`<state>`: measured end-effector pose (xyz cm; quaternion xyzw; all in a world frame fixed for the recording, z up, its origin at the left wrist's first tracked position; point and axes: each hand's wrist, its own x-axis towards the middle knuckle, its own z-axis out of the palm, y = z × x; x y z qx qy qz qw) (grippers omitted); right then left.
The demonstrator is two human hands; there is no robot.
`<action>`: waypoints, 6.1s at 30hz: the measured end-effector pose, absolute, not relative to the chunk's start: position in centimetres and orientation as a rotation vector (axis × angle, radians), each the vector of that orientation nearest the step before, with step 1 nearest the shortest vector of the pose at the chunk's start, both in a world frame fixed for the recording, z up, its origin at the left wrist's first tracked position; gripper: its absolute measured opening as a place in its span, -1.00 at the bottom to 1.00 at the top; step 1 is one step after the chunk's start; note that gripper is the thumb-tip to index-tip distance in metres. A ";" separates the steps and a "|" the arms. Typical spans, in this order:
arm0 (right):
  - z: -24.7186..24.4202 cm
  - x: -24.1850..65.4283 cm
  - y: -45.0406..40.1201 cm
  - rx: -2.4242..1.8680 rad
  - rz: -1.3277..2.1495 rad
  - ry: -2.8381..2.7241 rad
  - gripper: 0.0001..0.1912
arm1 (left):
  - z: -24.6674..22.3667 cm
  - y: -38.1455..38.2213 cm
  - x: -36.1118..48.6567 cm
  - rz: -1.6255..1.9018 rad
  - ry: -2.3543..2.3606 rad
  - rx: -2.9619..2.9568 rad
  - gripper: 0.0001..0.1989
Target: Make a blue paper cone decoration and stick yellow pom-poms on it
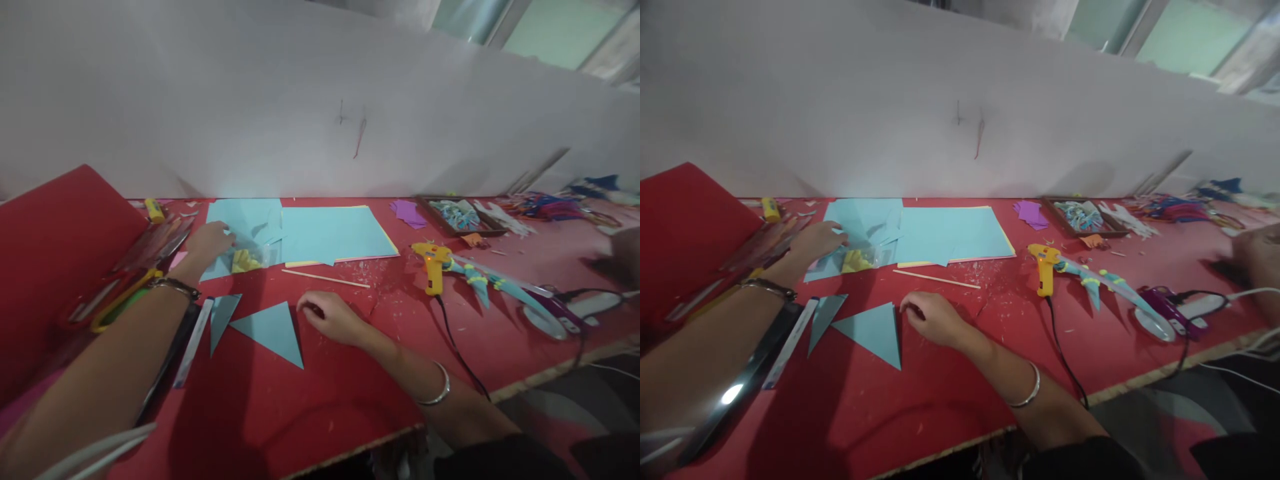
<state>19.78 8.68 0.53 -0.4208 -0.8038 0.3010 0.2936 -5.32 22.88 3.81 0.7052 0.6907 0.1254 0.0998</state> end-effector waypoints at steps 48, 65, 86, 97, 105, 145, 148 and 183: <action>0.9 20.4 7.5 -0.819 0.833 -2.516 -0.73 | -0.2 1.7 -2.0 0.245 1.124 2.952 -0.66; -0.6 21.8 2.1 -0.732 0.023 -2.577 -0.84 | 1.2 0.1 0.1 0.200 1.067 2.924 -0.71; 1.3 20.4 3.3 -1.396 0.689 -2.345 -0.73 | -0.4 -0.5 0.9 0.574 1.647 2.537 -0.70; 1.2 19.3 4.1 -1.605 0.515 -2.485 -0.74 | 0.3 0.0 1.8 0.295 1.863 2.425 -0.69; 1.1 18.8 4.4 -1.649 0.411 -2.581 -0.73 | 0.0 -0.1 1.9 0.225 1.906 2.504 -0.69; 2.0 17.4 4.3 -1.842 0.253 -2.698 -0.80 | 1.0 0.8 2.6 -0.092 1.801 2.647 -0.54; 1.7 17.4 4.2 -1.822 0.209 -2.685 -0.80 | 1.0 0.8 2.7 -0.090 1.802 2.613 -0.54; 0.8 17.9 3.1 -1.380 -0.280 -2.667 -0.74 | -0.6 1.7 -4.7 0.095 1.280 2.816 -0.54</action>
